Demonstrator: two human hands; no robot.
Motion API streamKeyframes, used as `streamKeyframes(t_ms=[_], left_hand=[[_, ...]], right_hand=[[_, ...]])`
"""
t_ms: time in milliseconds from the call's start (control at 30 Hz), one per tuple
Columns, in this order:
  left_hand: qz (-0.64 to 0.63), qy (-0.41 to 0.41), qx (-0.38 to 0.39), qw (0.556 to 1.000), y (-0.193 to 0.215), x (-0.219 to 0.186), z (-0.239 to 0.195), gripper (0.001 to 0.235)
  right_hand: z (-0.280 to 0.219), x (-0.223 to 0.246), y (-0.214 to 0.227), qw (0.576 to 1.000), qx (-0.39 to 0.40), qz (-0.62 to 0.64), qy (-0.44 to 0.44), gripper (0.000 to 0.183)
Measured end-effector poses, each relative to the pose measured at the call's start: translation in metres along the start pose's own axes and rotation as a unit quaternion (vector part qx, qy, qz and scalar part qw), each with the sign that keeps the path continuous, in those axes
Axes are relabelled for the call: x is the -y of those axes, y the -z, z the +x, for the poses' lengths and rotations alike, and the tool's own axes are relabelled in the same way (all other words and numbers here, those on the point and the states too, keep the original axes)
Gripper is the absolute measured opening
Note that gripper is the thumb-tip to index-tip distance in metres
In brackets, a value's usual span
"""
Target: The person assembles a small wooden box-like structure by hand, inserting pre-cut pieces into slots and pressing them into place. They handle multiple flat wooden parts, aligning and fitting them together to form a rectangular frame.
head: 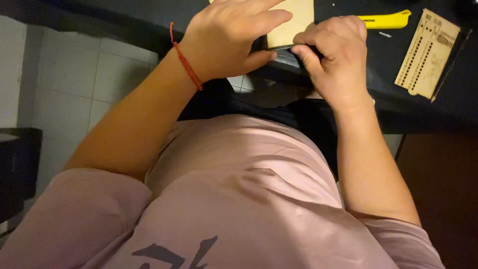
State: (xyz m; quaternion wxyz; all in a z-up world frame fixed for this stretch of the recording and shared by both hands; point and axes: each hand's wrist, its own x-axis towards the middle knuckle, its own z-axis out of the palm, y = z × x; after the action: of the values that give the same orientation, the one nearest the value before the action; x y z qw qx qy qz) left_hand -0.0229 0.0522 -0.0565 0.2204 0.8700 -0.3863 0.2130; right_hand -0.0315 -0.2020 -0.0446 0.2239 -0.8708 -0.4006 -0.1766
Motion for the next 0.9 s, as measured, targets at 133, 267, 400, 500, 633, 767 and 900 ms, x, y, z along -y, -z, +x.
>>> streamKeyframes(t_ms=[133,267,400,500,633,767,900], left_hand=[[0.000,0.006,0.025,1.000,-0.002,0.001,0.001,0.059],[0.093,0.008,-0.033,0.995,-0.004,-0.006,-0.001,0.058],[0.092,0.049,-0.003,0.995,-0.006,-0.009,-0.001,0.053],[0.053,0.066,0.018,0.996,-0.005,-0.009,0.002,0.046],[0.029,0.071,0.018,0.997,-0.009,-0.009,0.001,0.041],[0.072,0.042,-0.008,0.996,-0.013,-0.006,-0.001,0.039],[0.057,0.032,-0.018,0.998,-0.014,-0.006,-0.002,0.040]], right_hand=[[-0.004,0.001,-0.004,0.999,0.004,-0.020,-0.028,0.016],[-0.005,0.004,-0.008,0.998,0.014,-0.037,-0.045,0.013],[-0.002,0.007,-0.008,0.998,0.011,-0.013,-0.056,0.012],[-0.002,0.005,-0.008,0.998,0.013,-0.003,-0.063,0.013],[-0.002,0.007,-0.009,0.997,0.000,0.009,-0.071,0.010],[-0.001,0.004,-0.013,0.999,-0.020,-0.007,-0.048,0.010],[-0.001,0.003,-0.012,0.997,-0.005,0.002,-0.078,0.021]])
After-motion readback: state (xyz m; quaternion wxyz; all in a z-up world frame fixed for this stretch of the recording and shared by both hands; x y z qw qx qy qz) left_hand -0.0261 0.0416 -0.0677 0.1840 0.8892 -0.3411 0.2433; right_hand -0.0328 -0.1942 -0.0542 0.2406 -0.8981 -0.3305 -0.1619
